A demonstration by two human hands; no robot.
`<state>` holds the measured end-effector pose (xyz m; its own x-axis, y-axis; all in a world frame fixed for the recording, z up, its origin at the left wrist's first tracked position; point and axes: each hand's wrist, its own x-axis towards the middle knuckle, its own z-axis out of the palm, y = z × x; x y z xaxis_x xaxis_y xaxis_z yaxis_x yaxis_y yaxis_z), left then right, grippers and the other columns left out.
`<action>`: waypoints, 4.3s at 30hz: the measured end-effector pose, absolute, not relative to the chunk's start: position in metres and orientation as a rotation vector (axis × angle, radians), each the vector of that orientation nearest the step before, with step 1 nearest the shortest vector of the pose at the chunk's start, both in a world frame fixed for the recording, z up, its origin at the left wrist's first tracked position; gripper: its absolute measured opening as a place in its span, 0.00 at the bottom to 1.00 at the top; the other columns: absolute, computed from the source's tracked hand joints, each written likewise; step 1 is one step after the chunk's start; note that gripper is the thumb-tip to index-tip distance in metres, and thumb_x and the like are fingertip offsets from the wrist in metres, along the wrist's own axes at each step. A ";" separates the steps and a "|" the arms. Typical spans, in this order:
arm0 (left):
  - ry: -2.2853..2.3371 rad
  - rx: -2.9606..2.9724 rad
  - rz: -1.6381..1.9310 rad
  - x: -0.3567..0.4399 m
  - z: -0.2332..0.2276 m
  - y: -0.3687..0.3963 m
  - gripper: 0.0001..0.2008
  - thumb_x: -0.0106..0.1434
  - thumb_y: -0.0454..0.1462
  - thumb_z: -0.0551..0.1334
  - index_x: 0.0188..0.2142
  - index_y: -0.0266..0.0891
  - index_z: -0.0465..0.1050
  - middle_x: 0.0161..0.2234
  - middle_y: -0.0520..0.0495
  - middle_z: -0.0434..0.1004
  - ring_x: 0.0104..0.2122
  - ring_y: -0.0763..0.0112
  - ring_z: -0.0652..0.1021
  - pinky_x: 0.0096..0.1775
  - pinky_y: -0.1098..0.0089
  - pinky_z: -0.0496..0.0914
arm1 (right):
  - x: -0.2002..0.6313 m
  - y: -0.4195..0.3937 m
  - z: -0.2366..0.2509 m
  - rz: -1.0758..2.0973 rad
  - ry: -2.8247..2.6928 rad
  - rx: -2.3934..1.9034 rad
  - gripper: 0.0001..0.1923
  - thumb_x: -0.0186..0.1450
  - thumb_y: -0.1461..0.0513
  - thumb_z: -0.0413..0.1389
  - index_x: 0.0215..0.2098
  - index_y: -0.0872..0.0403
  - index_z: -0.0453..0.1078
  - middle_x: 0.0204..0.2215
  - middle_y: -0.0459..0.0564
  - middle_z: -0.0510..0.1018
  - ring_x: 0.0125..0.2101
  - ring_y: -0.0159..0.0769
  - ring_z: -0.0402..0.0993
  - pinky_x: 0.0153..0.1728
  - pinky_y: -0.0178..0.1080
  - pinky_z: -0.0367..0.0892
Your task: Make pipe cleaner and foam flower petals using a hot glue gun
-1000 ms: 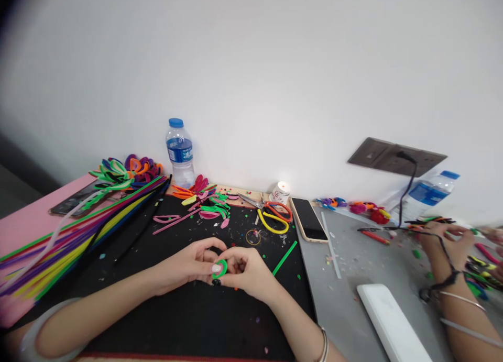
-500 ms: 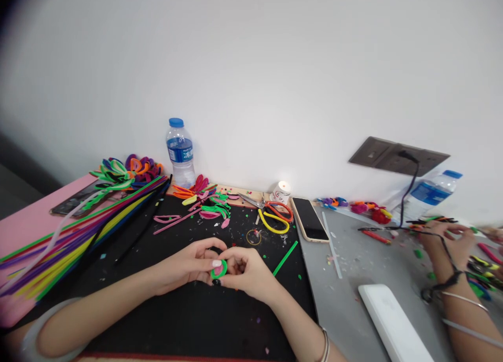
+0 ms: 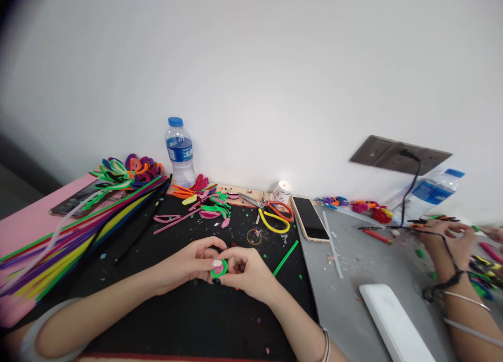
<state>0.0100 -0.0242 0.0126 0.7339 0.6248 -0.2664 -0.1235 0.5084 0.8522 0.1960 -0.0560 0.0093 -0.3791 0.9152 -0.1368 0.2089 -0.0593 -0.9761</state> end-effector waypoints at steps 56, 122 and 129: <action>0.729 1.065 0.716 0.015 0.009 -0.023 0.14 0.51 0.38 0.67 0.29 0.35 0.63 0.25 0.53 0.73 0.26 0.76 0.72 0.31 0.73 0.66 | 0.193 -0.054 0.009 1.304 -1.542 -1.212 0.15 0.52 0.67 0.61 0.36 0.54 0.65 0.15 0.33 0.56 0.17 0.23 0.51 0.20 0.30 0.49; 0.737 1.218 0.797 0.015 0.008 -0.022 0.12 0.54 0.41 0.64 0.33 0.36 0.67 0.28 0.52 0.69 0.24 0.75 0.72 0.27 0.73 0.66 | 0.196 -0.059 0.016 0.877 -1.776 -1.332 0.04 0.62 0.63 0.50 0.33 0.53 0.67 0.17 0.39 0.60 0.18 0.28 0.55 0.21 0.32 0.54; 0.770 1.224 0.807 0.015 0.012 -0.022 0.10 0.54 0.39 0.64 0.33 0.36 0.67 0.28 0.53 0.69 0.23 0.78 0.70 0.27 0.74 0.64 | 0.200 -0.062 0.014 0.641 -2.047 -1.267 0.10 0.65 0.66 0.46 0.40 0.51 0.67 0.30 0.47 0.74 0.28 0.32 0.69 0.31 0.33 0.63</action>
